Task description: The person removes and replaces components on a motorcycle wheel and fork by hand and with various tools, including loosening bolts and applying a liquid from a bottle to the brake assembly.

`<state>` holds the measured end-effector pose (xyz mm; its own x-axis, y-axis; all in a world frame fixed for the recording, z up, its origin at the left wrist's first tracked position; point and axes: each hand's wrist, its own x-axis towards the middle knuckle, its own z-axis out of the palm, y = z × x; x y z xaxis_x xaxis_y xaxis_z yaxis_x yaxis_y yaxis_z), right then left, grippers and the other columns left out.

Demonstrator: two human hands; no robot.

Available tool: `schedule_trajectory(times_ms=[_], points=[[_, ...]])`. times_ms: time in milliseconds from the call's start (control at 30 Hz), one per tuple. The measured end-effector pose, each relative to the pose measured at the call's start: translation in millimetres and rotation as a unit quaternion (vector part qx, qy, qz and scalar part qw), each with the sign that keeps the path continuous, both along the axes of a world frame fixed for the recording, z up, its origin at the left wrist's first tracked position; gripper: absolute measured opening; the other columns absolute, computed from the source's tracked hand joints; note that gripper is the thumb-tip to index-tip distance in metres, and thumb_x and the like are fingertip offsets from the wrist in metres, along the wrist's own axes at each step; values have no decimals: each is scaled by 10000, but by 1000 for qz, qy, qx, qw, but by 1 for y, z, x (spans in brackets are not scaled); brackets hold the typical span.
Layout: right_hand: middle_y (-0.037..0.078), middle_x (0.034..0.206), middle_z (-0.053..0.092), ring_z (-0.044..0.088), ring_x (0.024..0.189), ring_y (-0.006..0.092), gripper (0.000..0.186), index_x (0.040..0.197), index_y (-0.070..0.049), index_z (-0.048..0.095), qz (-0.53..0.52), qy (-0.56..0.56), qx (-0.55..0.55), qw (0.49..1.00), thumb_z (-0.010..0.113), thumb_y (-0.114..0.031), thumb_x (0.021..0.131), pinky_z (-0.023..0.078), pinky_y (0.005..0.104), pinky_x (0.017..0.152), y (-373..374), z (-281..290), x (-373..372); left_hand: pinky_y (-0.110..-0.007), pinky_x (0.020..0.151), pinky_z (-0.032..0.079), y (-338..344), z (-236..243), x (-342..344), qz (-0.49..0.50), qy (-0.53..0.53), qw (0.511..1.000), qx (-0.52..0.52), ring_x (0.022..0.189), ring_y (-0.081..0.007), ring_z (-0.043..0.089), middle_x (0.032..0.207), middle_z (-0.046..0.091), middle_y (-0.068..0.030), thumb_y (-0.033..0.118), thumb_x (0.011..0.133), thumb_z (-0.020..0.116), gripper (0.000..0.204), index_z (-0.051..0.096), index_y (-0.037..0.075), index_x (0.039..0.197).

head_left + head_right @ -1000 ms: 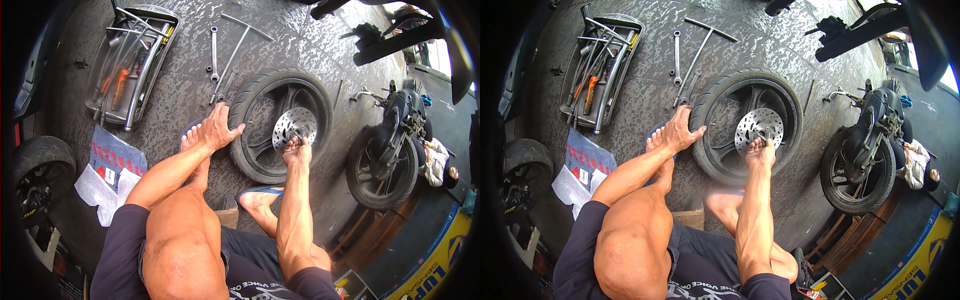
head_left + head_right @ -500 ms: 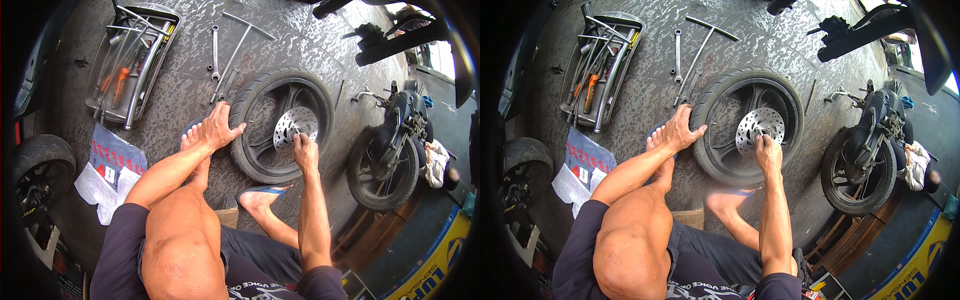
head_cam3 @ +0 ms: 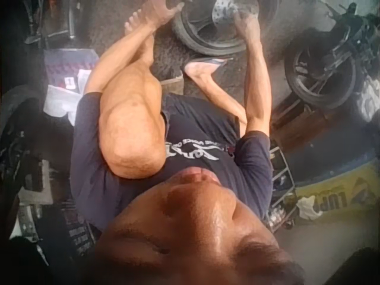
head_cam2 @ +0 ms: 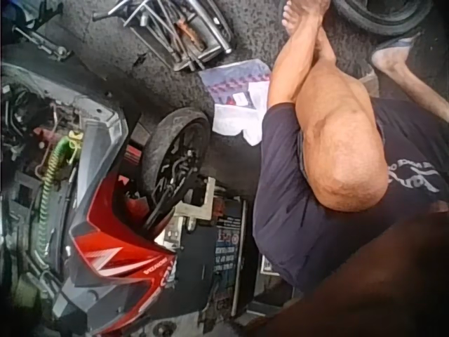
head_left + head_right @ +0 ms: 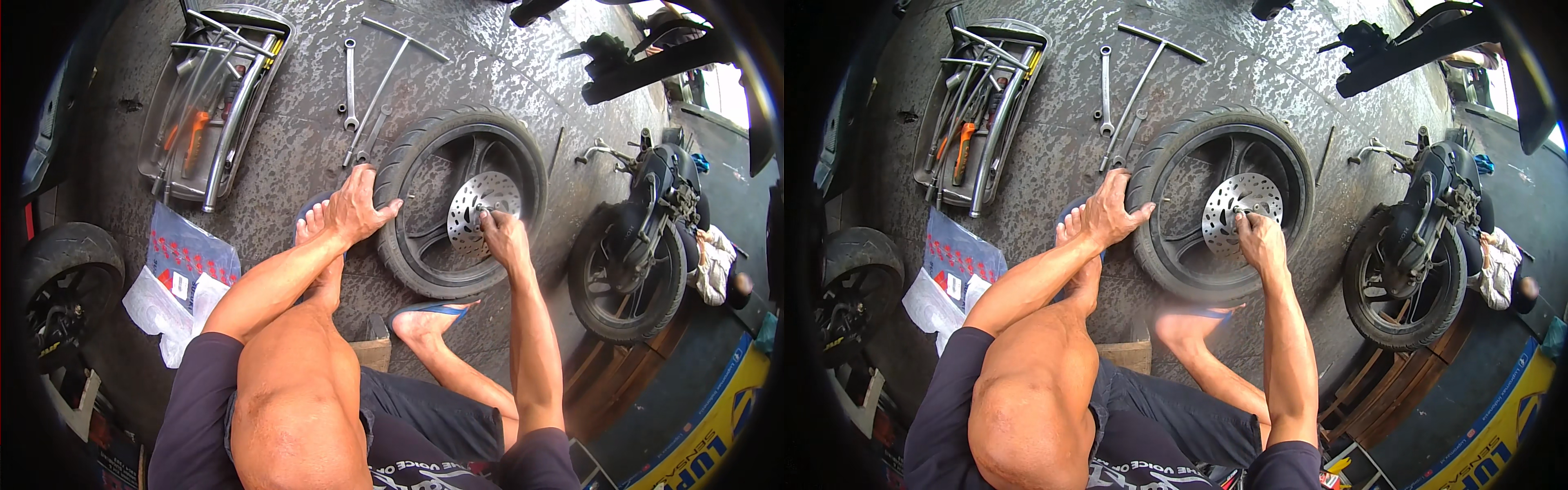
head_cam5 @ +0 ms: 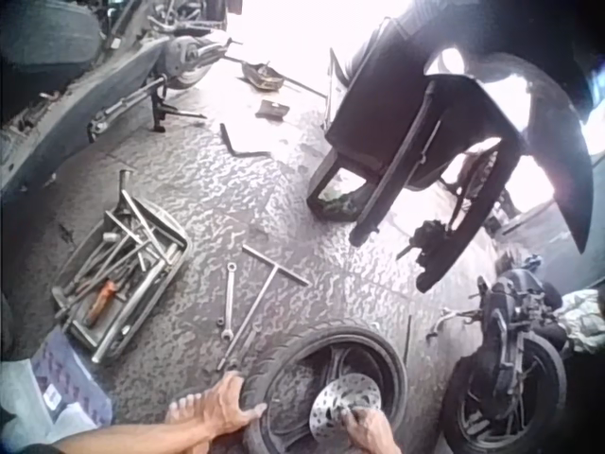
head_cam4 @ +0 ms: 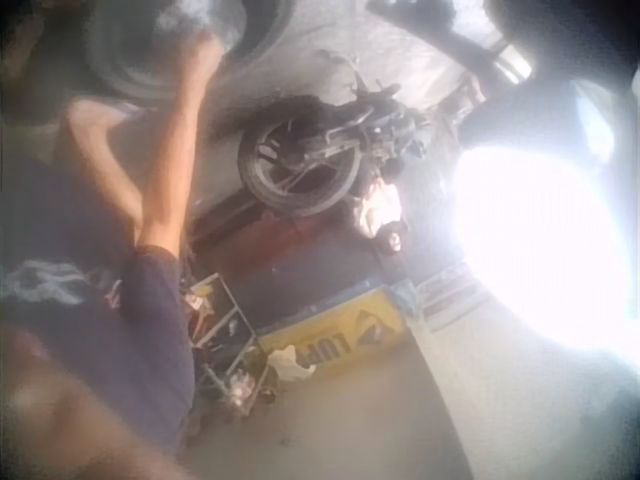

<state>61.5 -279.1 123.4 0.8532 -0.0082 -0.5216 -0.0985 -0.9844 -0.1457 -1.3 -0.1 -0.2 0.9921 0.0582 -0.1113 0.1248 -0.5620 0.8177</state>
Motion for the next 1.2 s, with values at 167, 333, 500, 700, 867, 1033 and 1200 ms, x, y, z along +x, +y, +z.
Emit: schedule_trajectory(times_ms=[167,333,500,700,867,1033,1200], points=[[281,783,660,658,803,469,436,805,18,680,-12,-55,-24,998,557,-362,981,514,527,748,18,-1,-6,-477,933,515,2,1,-1,1,25,1000,-2,1134,-413,603,1264,567,-213,454,778,779,709,532,-19,1246],[305,781,672,691,740,455,541,798,34,714,-5,28,-44,999,517,-425,1005,532,520,734,8,-12,-19,-486,936,513,1,4,1,-4,31,999,-5,1142,-424,598,1275,563,-219,479,782,773,727,528,-18,1252],[264,942,720,727,854,298,413,1217,7,678,-9,56,195,979,630,-313,960,540,387,827,53,15,14,-479,915,526,2,0,-2,1,24,1000,-10,1139,-415,602,1268,567,-208,484,773,779,715,524,-9,1224],[181,973,686,671,915,391,489,1219,-66,691,195,-36,61,978,777,-346,827,533,447,870,25,26,34,-486,878,536,2,0,-3,1,24,1000,-9,1115,-413,613,1253,572,-197,465,760,791,708,529,1,1226],[139,929,616,643,915,362,378,1071,-100,704,266,-68,84,958,785,-366,814,523,446,818,32,15,33,-486,888,533,1,4,-1,1,32,999,-7,1118,-413,613,1265,574,-196,474,770,780,705,535,2,1232],[197,1083,626,651,941,437,214,1110,-80,665,113,-199,3,973,576,-123,920,531,506,796,30,0,47,-484,915,522,1,1,-1,6,9,1000,-4,1131,-410,606,1266,574,-199,482,777,771,714,537,-1,1249],[236,1015,670,659,939,462,254,1020,-40,705,12,-49,-132,990,577,-235,920,527,538,838,-42,-11,15,-491,911,522,0,5,1,-5,27,1000,-9,1129,-414,605,1261,574,-200,466,783,767,704,532,-6,1250]])
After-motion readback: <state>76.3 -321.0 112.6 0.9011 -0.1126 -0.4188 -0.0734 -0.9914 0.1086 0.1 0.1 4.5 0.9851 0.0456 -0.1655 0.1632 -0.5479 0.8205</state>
